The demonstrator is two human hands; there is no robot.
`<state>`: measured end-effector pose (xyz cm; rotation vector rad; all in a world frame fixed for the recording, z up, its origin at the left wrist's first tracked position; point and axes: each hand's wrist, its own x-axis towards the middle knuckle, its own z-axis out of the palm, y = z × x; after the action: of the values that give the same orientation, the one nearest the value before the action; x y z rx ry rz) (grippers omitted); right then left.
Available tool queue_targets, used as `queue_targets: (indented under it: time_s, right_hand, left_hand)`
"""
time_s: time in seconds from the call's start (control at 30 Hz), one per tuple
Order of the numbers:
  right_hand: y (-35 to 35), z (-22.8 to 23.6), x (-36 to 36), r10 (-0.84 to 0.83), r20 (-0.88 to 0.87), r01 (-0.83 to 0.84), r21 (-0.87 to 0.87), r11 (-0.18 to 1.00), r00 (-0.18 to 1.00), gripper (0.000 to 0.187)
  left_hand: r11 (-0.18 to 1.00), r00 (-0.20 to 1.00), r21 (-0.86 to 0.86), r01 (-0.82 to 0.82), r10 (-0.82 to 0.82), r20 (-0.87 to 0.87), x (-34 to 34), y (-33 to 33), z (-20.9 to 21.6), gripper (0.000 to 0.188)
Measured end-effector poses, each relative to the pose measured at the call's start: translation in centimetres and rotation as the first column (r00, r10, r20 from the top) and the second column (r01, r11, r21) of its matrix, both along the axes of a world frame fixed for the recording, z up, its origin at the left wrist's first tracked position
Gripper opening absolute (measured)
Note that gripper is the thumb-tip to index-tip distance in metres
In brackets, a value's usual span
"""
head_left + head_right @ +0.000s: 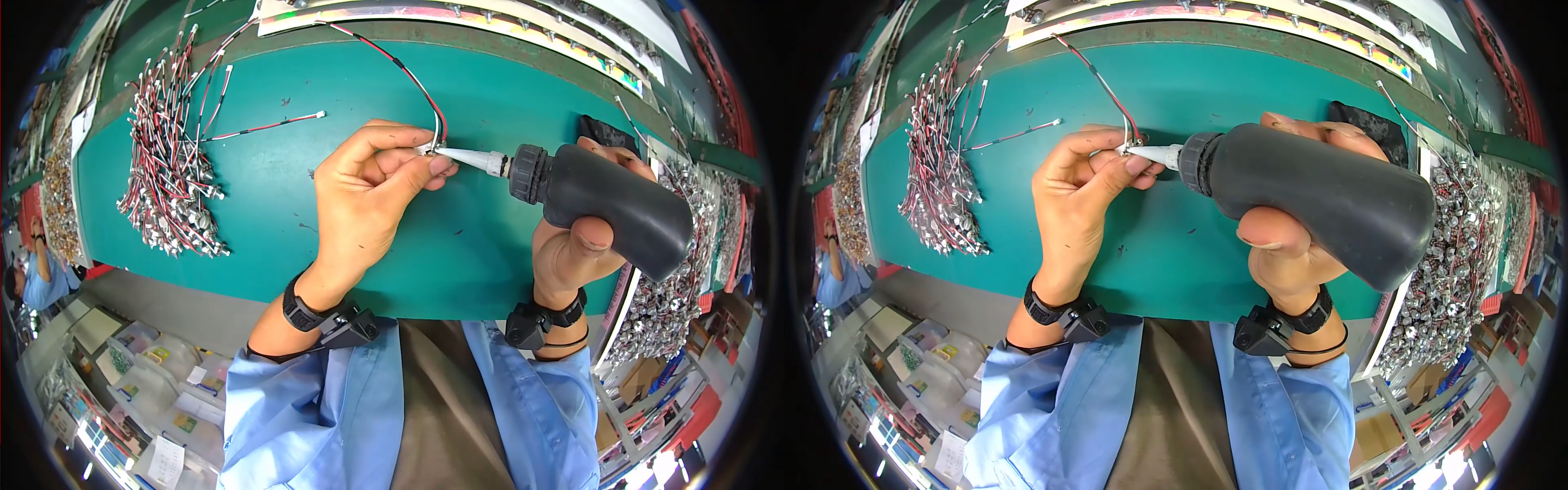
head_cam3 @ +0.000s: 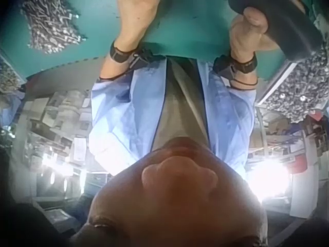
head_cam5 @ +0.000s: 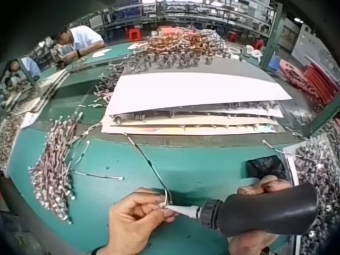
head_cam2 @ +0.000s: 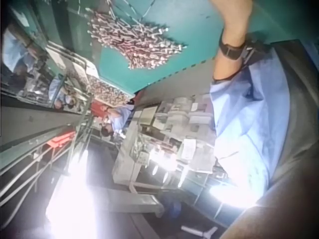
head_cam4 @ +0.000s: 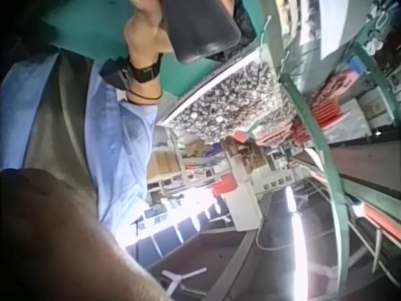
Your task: The person picks up a wire assembly from a pile, applies glue to the connector using a squeeze bottle, and places it onto a white board. This process is repeated for several wire assemblies.
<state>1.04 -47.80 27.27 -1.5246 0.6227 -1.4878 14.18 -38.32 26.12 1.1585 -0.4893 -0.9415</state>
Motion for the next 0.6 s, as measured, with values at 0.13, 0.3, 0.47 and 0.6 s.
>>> queue_targets:
  time_s: [0.13, 0.3, 0.47, 0.6]
  right_hand:
    - [-0.14, -0.16, -0.13, -0.029, -0.050, 0.026, -0.045, 0.999, 0.998, 0.079]
    - [-0.31, -0.28, -0.39, -0.056, -0.120, 0.042, -0.115, 0.992, 0.991, 0.075]
    - [-0.38, -0.45, -0.40, -0.090, -0.137, 0.070, -0.148, 0.987, 0.986, 0.071]
    - [-0.43, -0.65, -0.36, -0.091, -0.124, 0.069, -0.174, 0.982, 0.988, 0.069]
  left_hand:
    - [1.000, 1.000, -0.002, 0.004, -0.004, 0.000, -0.04, 0.02, -0.05, 0.016]
    - [1.000, 1.000, -0.009, -0.001, 0.001, -0.003, -0.06, 0.00, -0.16, 0.016]
    - [1.000, 1.000, -0.008, 0.001, -0.001, -0.001, -0.09, -0.02, -0.08, 0.016]
    - [1.000, 1.000, -0.012, 0.003, -0.004, -0.009, 0.03, 0.02, -0.04, 0.017]
